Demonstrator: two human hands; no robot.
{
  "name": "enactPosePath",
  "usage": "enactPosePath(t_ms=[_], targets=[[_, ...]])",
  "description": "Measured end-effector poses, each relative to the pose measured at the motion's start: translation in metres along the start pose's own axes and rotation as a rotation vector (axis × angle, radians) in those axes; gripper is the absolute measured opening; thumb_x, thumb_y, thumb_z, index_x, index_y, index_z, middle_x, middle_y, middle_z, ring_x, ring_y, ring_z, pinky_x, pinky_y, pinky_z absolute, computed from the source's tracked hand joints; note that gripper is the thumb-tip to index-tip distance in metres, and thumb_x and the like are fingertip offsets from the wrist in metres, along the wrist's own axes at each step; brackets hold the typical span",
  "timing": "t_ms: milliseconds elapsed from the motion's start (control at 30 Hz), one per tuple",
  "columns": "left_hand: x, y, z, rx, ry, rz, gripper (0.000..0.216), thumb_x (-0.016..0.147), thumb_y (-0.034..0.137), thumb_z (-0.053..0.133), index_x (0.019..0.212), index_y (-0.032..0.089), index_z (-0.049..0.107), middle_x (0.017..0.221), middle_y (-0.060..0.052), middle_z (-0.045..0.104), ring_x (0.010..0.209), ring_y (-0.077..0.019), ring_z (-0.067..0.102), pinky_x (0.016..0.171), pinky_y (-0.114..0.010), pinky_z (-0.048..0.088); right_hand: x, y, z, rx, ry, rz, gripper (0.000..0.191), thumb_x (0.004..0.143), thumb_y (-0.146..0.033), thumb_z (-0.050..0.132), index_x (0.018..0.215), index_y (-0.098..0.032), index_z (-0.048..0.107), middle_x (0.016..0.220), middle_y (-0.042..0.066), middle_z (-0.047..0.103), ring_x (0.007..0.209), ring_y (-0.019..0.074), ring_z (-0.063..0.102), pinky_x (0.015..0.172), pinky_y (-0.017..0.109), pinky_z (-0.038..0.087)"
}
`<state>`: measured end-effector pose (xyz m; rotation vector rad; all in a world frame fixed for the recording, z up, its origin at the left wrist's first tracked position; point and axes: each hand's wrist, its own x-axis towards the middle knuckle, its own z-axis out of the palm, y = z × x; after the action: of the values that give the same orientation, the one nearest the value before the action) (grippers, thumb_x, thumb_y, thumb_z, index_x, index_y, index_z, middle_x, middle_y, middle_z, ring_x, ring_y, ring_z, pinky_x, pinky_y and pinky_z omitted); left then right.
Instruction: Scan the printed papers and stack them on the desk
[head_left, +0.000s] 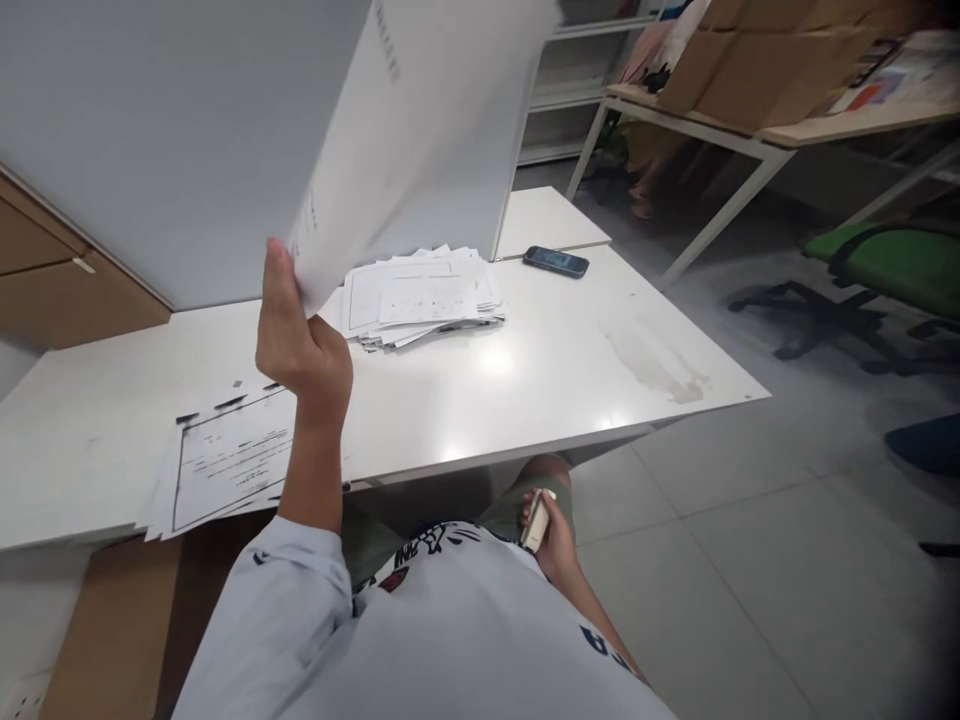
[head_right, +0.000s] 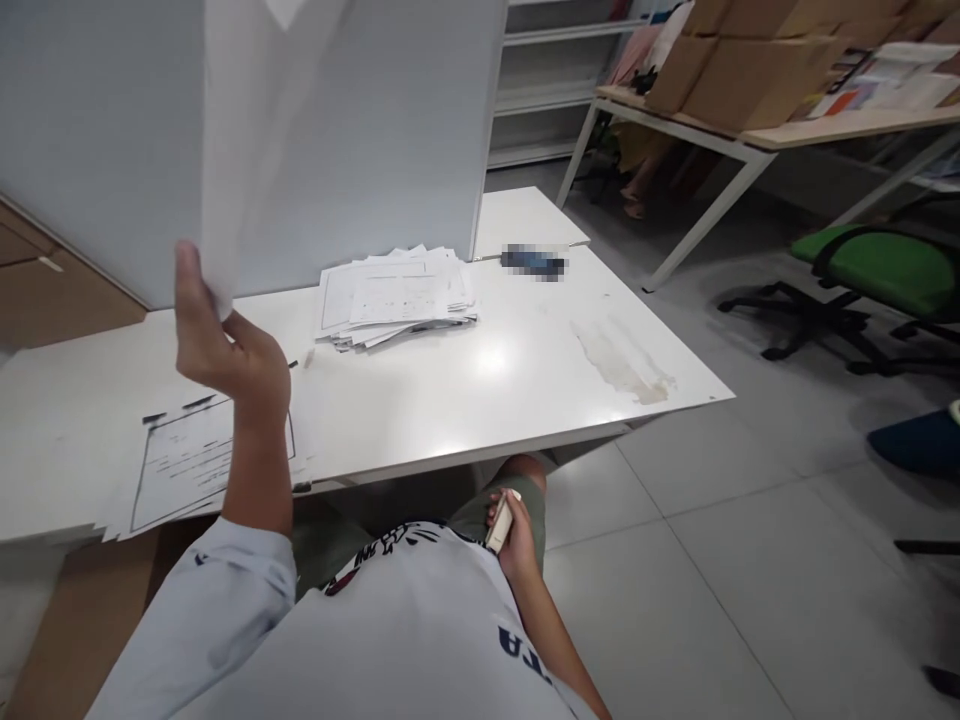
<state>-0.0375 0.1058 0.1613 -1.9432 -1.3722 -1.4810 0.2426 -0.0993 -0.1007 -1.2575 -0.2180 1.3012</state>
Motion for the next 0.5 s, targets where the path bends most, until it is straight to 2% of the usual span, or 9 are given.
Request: enactPosePath(t_ms=[67, 167, 233, 300, 367, 400, 500], targets=[[0.014, -0.001, 0.025, 0.01, -0.052, 0.064, 0.054, 0.1, 0.017, 0.028, 0.154, 0.02, 0.02, 0.154, -0.004, 0.038, 0.148, -0.0224, 0.02, 0.121, -0.044, 0.027, 0.007, 0.0, -0.006, 0.038, 0.029, -0.019, 0.028, 0.073, -0.057, 0.069, 0.072, -0.03, 0.059, 0.063, 0.0, 0.061, 0.047, 0.0182, 0.057, 0.044, 0.037, 0.041], [0.014, -0.012, 0.086, 0.06, -0.227, 0.13, 0.053, 0.096, 0.009, 0.028, 0.148, 0.021, 0.036, 0.152, -0.003, 0.043, 0.147, -0.0188, 0.022, 0.122, -0.044, 0.022, 0.017, 0.003, -0.008, 0.066, 0.051, -0.038, 0.03, 0.074, -0.059, 0.066, 0.071, -0.03, 0.058, 0.062, 0.0, 0.06, 0.047, 0.0175, 0.056, 0.045, 0.036, 0.04], [0.002, -0.024, 0.128, 0.105, -0.406, 0.126, 0.058, 0.09, 0.003, 0.028, 0.144, 0.017, 0.042, 0.15, -0.006, 0.045, 0.146, -0.019, 0.027, 0.121, -0.047, 0.021, 0.021, 0.006, -0.007, 0.065, 0.057, -0.046, 0.029, 0.075, -0.057, 0.065, 0.071, -0.029, 0.057, 0.063, 0.0, 0.06, 0.048, 0.0173, 0.057, 0.045, 0.035, 0.041], [-0.016, -0.036, 0.16, 0.152, -0.669, 0.097, 0.06, 0.084, -0.001, 0.031, 0.141, 0.013, 0.046, 0.147, -0.01, 0.048, 0.144, -0.0218, 0.032, 0.119, -0.053, 0.022, 0.023, 0.009, -0.009, 0.061, 0.058, -0.05, 0.029, 0.076, -0.056, 0.065, 0.072, -0.029, 0.057, 0.064, -0.001, 0.061, 0.048, 0.0167, 0.057, 0.044, 0.033, 0.043], [-0.033, -0.044, 0.176, 0.182, -0.867, 0.069, 0.06, 0.082, 0.001, 0.034, 0.141, 0.011, 0.045, 0.149, -0.011, 0.045, 0.144, -0.0243, 0.032, 0.118, -0.056, 0.021, 0.023, 0.012, -0.013, 0.058, 0.05, -0.047, 0.032, 0.072, -0.058, 0.067, 0.074, -0.028, 0.056, 0.064, -0.002, 0.06, 0.048, 0.0152, 0.055, 0.043, 0.03, 0.044], [-0.04, -0.045, 0.179, 0.187, -0.92, 0.062, 0.06, 0.083, 0.003, 0.035, 0.142, 0.011, 0.044, 0.151, -0.011, 0.042, 0.145, -0.0251, 0.03, 0.118, -0.056, 0.019, 0.022, 0.013, -0.016, 0.056, 0.044, -0.041, 0.036, 0.069, -0.06, 0.068, 0.075, -0.027, 0.055, 0.064, -0.003, 0.059, 0.047, 0.0142, 0.054, 0.042, 0.029, 0.045], [-0.053, -0.041, 0.175, 0.173, -0.935, 0.075, 0.063, 0.085, 0.01, 0.035, 0.148, 0.01, 0.033, 0.157, -0.011, 0.032, 0.148, -0.0266, 0.021, 0.12, -0.056, 0.006, 0.019, 0.013, -0.027, 0.03, 0.015, -0.005, 0.044, 0.063, -0.065, 0.069, 0.076, -0.026, 0.052, 0.062, -0.005, 0.055, 0.047, 0.0121, 0.051, 0.042, 0.026, 0.045]])
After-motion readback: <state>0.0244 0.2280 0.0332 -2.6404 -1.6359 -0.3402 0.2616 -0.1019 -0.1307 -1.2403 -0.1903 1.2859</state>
